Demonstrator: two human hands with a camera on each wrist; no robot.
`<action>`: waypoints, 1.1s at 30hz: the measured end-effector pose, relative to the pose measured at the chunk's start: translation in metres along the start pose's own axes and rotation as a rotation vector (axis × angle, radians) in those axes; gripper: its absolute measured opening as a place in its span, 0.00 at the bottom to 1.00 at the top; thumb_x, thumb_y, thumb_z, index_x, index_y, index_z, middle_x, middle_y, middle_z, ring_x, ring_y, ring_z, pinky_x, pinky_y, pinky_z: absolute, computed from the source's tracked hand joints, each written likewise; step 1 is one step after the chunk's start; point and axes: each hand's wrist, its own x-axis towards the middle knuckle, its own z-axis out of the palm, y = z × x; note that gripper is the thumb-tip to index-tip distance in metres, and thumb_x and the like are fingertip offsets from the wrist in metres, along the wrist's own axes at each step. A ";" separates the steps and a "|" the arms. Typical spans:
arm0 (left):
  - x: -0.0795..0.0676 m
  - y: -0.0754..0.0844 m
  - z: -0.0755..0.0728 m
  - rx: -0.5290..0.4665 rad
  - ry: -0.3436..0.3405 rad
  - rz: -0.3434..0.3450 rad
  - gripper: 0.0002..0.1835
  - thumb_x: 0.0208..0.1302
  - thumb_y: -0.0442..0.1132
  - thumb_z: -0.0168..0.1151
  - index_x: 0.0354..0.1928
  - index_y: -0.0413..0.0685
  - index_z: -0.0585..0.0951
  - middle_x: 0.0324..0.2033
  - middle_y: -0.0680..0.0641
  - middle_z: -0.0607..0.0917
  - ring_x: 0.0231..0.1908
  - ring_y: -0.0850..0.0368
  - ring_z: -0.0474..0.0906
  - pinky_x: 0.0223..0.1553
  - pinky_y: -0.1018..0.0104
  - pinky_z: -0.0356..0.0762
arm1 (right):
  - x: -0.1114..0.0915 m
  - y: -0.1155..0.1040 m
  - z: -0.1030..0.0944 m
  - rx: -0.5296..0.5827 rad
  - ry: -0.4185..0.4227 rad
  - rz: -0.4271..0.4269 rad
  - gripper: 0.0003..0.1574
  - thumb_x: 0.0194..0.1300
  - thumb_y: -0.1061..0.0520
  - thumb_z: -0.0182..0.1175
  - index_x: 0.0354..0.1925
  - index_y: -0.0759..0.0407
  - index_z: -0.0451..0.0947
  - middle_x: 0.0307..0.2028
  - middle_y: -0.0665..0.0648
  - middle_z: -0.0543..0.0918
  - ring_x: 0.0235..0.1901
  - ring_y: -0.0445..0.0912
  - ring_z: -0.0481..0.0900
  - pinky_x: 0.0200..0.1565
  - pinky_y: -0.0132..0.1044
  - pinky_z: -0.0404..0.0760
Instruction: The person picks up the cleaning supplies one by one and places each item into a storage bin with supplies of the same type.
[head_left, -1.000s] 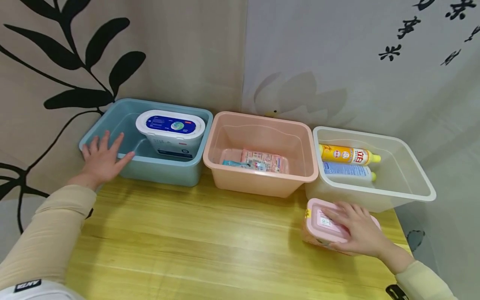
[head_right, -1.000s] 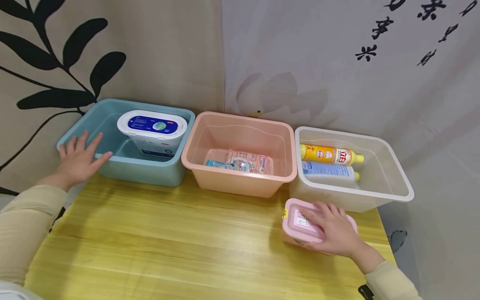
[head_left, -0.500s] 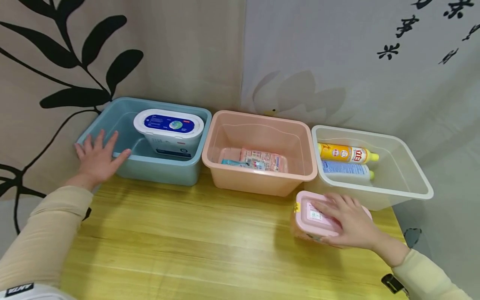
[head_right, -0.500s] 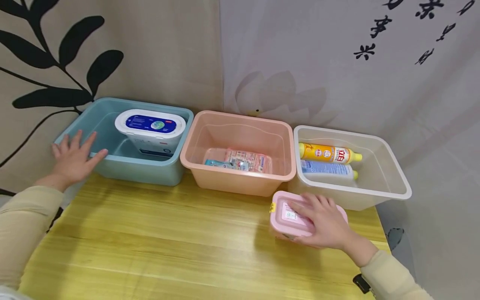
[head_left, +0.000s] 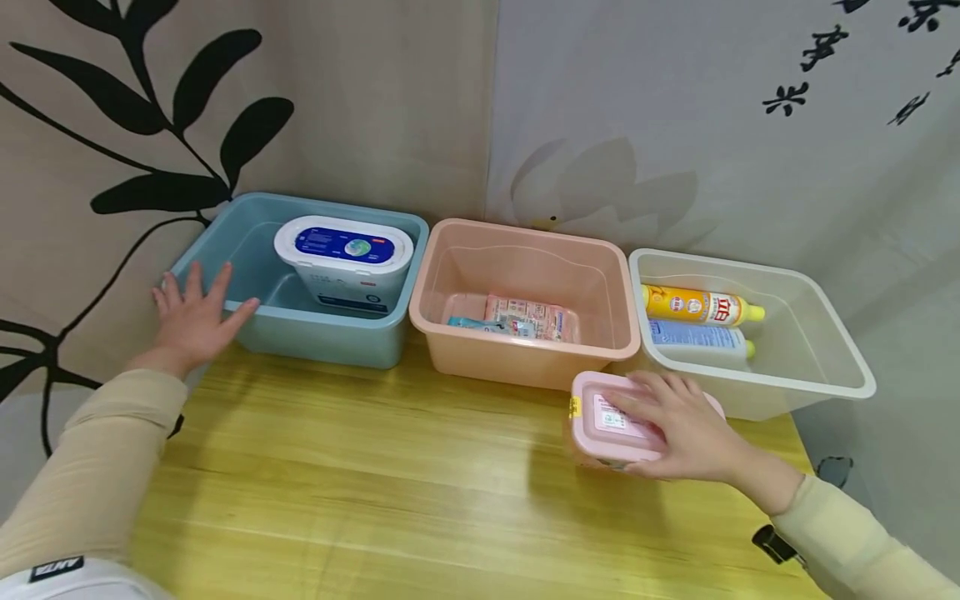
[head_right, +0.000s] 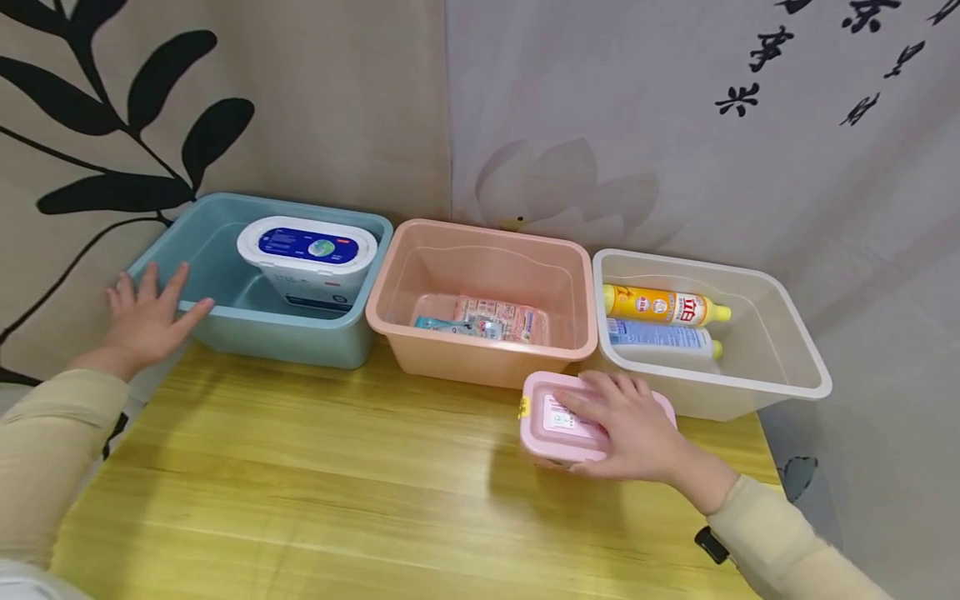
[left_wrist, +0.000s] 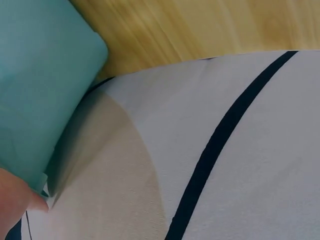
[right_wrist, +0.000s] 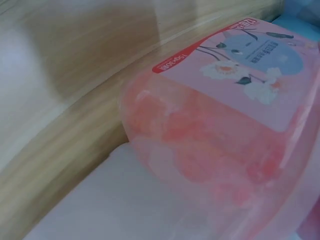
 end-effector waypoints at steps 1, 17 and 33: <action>0.000 0.000 0.000 0.000 0.002 0.002 0.45 0.67 0.68 0.27 0.73 0.44 0.34 0.66 0.21 0.30 0.61 0.17 0.18 0.59 0.27 0.18 | 0.002 -0.001 0.000 -0.003 0.001 -0.012 0.55 0.34 0.27 0.69 0.62 0.43 0.70 0.56 0.60 0.71 0.53 0.56 0.67 0.48 0.50 0.62; -0.001 0.003 0.000 0.003 0.006 0.000 0.45 0.66 0.69 0.28 0.73 0.44 0.36 0.66 0.20 0.31 0.62 0.18 0.18 0.58 0.26 0.20 | 0.053 -0.029 -0.021 -0.022 0.006 -0.145 0.53 0.39 0.24 0.64 0.64 0.40 0.68 0.57 0.59 0.70 0.53 0.54 0.66 0.48 0.52 0.65; 0.000 0.002 0.003 0.001 0.022 -0.006 0.46 0.66 0.69 0.28 0.73 0.43 0.37 0.66 0.21 0.31 0.62 0.19 0.17 0.59 0.27 0.18 | 0.118 -0.055 -0.044 -0.026 0.027 -0.241 0.50 0.45 0.22 0.57 0.63 0.42 0.68 0.60 0.64 0.68 0.56 0.58 0.65 0.52 0.53 0.62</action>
